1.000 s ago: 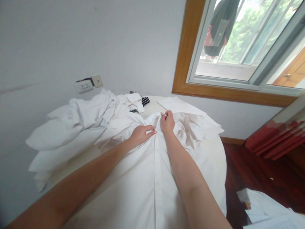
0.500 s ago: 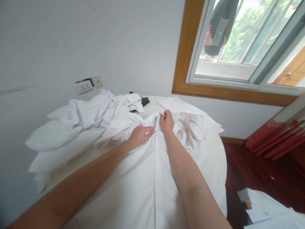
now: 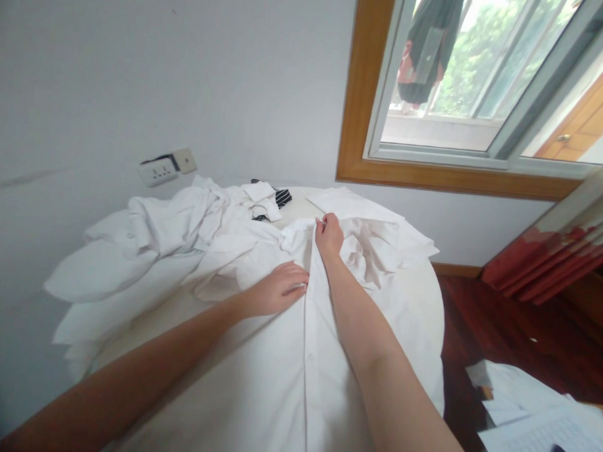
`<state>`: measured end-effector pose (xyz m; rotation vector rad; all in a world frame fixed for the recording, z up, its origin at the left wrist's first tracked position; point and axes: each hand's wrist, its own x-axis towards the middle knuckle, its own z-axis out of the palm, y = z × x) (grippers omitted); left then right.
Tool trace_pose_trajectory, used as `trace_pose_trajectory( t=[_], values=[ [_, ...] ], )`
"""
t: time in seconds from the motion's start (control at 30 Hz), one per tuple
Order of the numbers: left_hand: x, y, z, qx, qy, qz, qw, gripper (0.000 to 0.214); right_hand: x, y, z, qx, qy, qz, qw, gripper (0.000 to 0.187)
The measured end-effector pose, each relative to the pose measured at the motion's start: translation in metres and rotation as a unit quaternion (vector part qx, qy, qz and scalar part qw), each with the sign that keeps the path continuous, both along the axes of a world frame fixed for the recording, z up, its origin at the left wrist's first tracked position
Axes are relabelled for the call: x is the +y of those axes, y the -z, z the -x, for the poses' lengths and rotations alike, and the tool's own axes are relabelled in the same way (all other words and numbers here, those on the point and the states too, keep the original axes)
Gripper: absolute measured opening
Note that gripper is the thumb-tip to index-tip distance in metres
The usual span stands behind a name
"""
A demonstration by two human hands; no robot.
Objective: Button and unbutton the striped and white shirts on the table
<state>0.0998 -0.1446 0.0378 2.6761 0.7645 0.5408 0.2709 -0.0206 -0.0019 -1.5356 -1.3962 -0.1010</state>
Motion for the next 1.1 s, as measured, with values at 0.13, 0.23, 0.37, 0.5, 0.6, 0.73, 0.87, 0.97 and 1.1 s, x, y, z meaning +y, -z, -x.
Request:
trace_pose_trajectory(
  t=[0.13,0.23,0.37,0.5,0.6,0.73,0.87,0.97,1.1],
  values=[
    [-0.007,0.015,0.001,-0.032,-0.023,0.070,0.997,0.027,-0.001,0.000,0.000,0.004,-0.002,-0.002,1.000,0.017],
    [-0.007,0.019,0.006,-0.051,-0.022,0.099,0.994,0.029,-0.002,-0.001,-0.001,0.006,-0.001,-0.006,1.000,0.017],
    [-0.006,0.015,0.012,-0.050,-0.009,0.124,0.991,0.029,-0.003,-0.001,-0.002,0.009,0.005,-0.007,1.000,0.018],
    [-0.003,0.013,0.015,-0.037,-0.006,0.141,0.989,0.029,-0.004,-0.001,-0.003,0.003,0.005,-0.011,1.000,0.018],
    [0.000,0.014,0.018,-0.028,-0.002,0.143,0.989,0.029,-0.006,-0.001,-0.004,0.000,0.005,-0.010,1.000,0.019],
    [0.003,0.015,0.021,-0.011,-0.001,0.152,0.988,0.036,-0.006,0.000,-0.006,-0.002,0.004,-0.010,1.000,0.019],
    [0.005,0.016,0.019,-0.017,0.009,0.160,0.987,0.037,-0.006,0.000,-0.005,0.009,0.001,-0.010,1.000,0.020],
    [0.005,0.018,0.017,-0.021,-0.018,0.170,0.985,0.035,-0.005,-0.001,-0.004,0.012,-0.003,-0.012,1.000,0.019],
    [0.001,0.021,0.012,-0.038,-0.052,0.176,0.982,0.037,-0.006,-0.001,-0.004,0.001,-0.010,-0.013,1.000,0.019]
  ],
)
